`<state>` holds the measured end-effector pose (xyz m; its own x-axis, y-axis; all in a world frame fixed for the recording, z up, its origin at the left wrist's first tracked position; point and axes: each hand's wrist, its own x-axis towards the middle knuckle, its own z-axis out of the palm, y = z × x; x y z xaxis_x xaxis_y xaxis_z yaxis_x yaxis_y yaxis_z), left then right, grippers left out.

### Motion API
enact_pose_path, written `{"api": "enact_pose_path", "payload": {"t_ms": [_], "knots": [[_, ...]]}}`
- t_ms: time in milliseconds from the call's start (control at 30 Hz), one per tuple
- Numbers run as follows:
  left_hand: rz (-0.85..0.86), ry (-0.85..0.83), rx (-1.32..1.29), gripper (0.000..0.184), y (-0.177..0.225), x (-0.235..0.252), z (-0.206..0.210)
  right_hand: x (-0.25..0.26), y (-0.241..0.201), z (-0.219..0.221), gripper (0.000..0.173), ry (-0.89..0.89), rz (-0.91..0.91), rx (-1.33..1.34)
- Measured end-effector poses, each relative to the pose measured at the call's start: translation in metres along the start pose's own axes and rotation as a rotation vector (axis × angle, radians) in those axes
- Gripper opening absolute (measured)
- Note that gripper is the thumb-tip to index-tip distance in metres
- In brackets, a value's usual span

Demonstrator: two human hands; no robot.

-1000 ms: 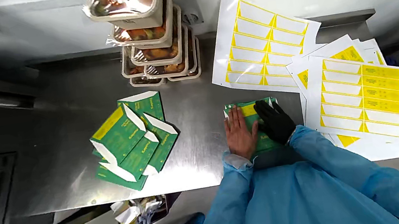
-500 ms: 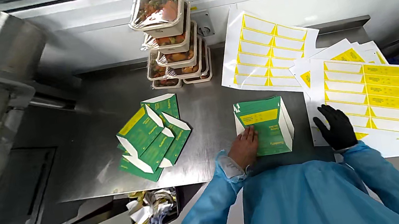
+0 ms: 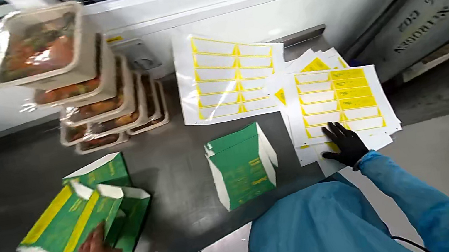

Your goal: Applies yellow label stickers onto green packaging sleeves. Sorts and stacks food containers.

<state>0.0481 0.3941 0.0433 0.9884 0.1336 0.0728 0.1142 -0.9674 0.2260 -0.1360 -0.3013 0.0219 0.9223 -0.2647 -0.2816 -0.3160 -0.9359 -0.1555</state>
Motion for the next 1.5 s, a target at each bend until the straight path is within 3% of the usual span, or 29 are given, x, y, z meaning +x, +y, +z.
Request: {"api": "enact_pose_path", "payload": {"t_ms": [100,167,200,267,333,367,433,500,600,633,667,700,767,833,900,1033,1133,1200,1367,1500], "knots": [[-0.104,-0.365,0.107,0.057,-0.012,0.024,0.005,-0.003,0.005,0.009,0.081,0.037,-0.084,0.014],[-0.083,-0.431,0.102,0.073,0.020,0.031,-0.013,-0.004,0.006,0.011,0.065,0.073,-0.185,0.014],[-0.007,-0.412,0.075,0.072,0.049,0.030,-0.027,-0.005,0.005,0.013,0.059,0.086,-0.233,0.004],[0.195,-0.338,-0.105,0.052,0.130,0.009,-0.046,-0.005,0.005,0.022,0.053,0.130,-0.318,-0.067],[0.386,-0.346,-0.437,0.035,0.210,-0.032,-0.036,-0.006,0.008,0.027,0.044,0.195,-0.397,-0.101],[0.430,-0.436,-0.669,0.035,0.248,-0.060,-0.022,-0.007,0.013,0.029,0.033,0.287,-0.456,-0.114],[0.466,-0.803,-1.131,0.049,0.316,-0.117,0.014,-0.008,0.016,0.016,0.021,0.406,-0.490,-0.129],[0.380,-1.092,-1.414,0.077,0.377,-0.161,0.053,-0.011,0.007,-0.008,0.019,0.564,-0.393,-0.085],[0.099,-1.249,-1.726,0.132,0.457,-0.197,0.092,-0.022,-0.020,-0.048,0.020,0.720,-0.182,0.187],[0.032,-1.252,-1.789,0.137,0.478,-0.204,0.098,-0.026,-0.023,-0.057,0.025,0.666,-0.136,0.366],[-0.061,-1.223,-1.849,0.130,0.494,-0.210,0.104,-0.025,-0.017,-0.061,0.032,0.563,-0.117,0.562],[-0.169,-1.175,-1.890,0.109,0.506,-0.214,0.110,-0.019,-0.003,-0.059,0.038,0.478,-0.111,0.701],[-0.377,-1.021,-1.870,0.077,0.526,-0.219,0.121,0.001,0.033,-0.038,0.036,0.413,0.017,0.689],[-0.507,-0.883,-1.703,0.057,0.548,-0.221,0.130,0.019,0.066,-0.009,0.059,0.259,0.083,0.567],[-0.615,-0.775,-1.567,0.046,0.569,-0.224,0.135,0.022,0.076,0.004,0.075,0.229,0.090,0.532],[-0.611,-0.760,-1.657,0.051,0.586,-0.237,0.135,0.015,0.079,0.010,0.080,0.292,0.093,0.596],[-0.531,-0.685,-1.511,0.061,0.598,-0.241,0.136,0.018,0.084,0.013,0.075,0.330,0.076,0.576],[-0.531,-0.677,-1.447,0.052,0.600,-0.235,0.132,0.019,0.086,0.012,0.067,0.336,0.064,0.595],[-0.668,-0.680,-1.615,0.034,0.599,-0.220,0.115,0.017,0.086,-0.017,0.056,0.346,-0.004,0.709],[-0.608,-0.562,-1.614,0.034,0.610,-0.224,0.089,0.010,0.075,-0.047,0.052,0.399,-0.132,0.754]]}}
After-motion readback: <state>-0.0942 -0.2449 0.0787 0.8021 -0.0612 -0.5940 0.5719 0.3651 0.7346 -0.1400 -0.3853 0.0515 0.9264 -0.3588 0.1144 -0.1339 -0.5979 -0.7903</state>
